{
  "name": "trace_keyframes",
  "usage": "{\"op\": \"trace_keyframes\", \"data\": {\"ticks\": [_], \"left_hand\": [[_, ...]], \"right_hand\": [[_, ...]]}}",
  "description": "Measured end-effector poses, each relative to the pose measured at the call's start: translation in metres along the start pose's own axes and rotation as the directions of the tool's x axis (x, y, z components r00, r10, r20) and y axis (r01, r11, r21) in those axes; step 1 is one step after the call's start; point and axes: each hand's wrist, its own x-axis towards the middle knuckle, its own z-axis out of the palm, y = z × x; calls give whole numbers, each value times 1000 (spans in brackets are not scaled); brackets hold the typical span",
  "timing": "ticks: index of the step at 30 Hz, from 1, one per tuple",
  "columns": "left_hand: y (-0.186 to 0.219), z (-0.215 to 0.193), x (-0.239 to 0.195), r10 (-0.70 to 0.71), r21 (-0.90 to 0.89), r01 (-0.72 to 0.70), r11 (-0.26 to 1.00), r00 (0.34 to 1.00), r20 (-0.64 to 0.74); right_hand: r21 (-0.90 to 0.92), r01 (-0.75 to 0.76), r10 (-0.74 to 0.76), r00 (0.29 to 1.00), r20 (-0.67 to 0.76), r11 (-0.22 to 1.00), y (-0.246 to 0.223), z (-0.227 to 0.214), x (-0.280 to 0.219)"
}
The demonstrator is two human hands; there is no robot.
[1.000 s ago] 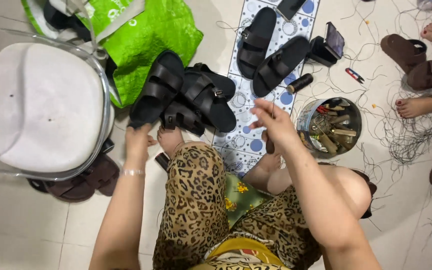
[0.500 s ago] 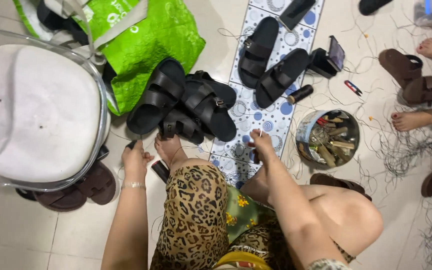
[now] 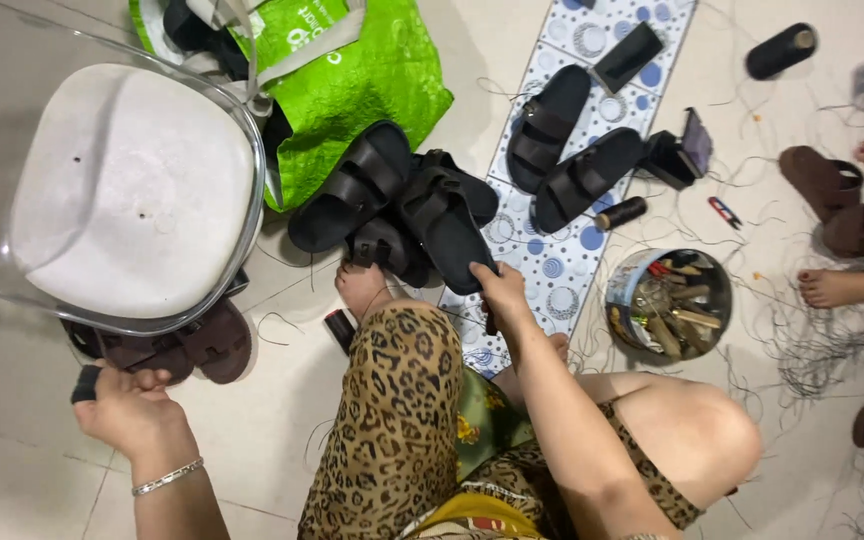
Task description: The person sits on the floor and sews a black sandal using a needle and thread. They pull the thread through the sole and upper, then use a knife to cut the thread. The person repeats this process on another sandal.
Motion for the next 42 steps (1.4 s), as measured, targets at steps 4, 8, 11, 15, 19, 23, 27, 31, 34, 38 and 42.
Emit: {"op": "trace_keyframes", "data": {"ticks": [4,8,11,15,19,23,27,31,34,38,42], "left_hand": [[29,9,-28,-50,-284,97,954,984,169],[82,28,-107,-44,-390,207,897,921,386],[102,29,-162,201,-309,-2,951,762,615],[81,18,-189,233,-205,-137,969,239,943],[98,13,-226,-203,127,-308,943,-229,952],[80,-9,-224,-286,290,-106,951,54,957],[62,-11,-248,-140,194,-123,973,352,926],[18,-7,-306,340,-61,-699,712,268,901],[-37,-8,-322,531,-395,-857,330,-177,829],[-49,-24,-314,342,-496,-773,396,-377,861],[-18,-10,-285,-4,-281,-674,683,-388,922]], "right_hand": [[-449,418,-511,853,-104,789,-23,-70,-96],[-267,443,-489,860,-143,856,-36,-162,-210],[2,568,-568,822,-41,823,2,-235,-241],[121,717,-716,636,290,686,20,-248,-284],[-86,708,-661,690,294,701,42,-227,-304],[153,586,-591,807,-20,795,51,-198,-305],[291,661,-609,750,-258,692,52,-206,-295],[422,565,-515,823,-238,709,72,-199,-302],[304,544,-539,835,-107,782,80,-181,-326],[21,607,-604,785,135,794,87,-171,-342],[-191,726,-670,685,287,661,79,-172,-342]]}}
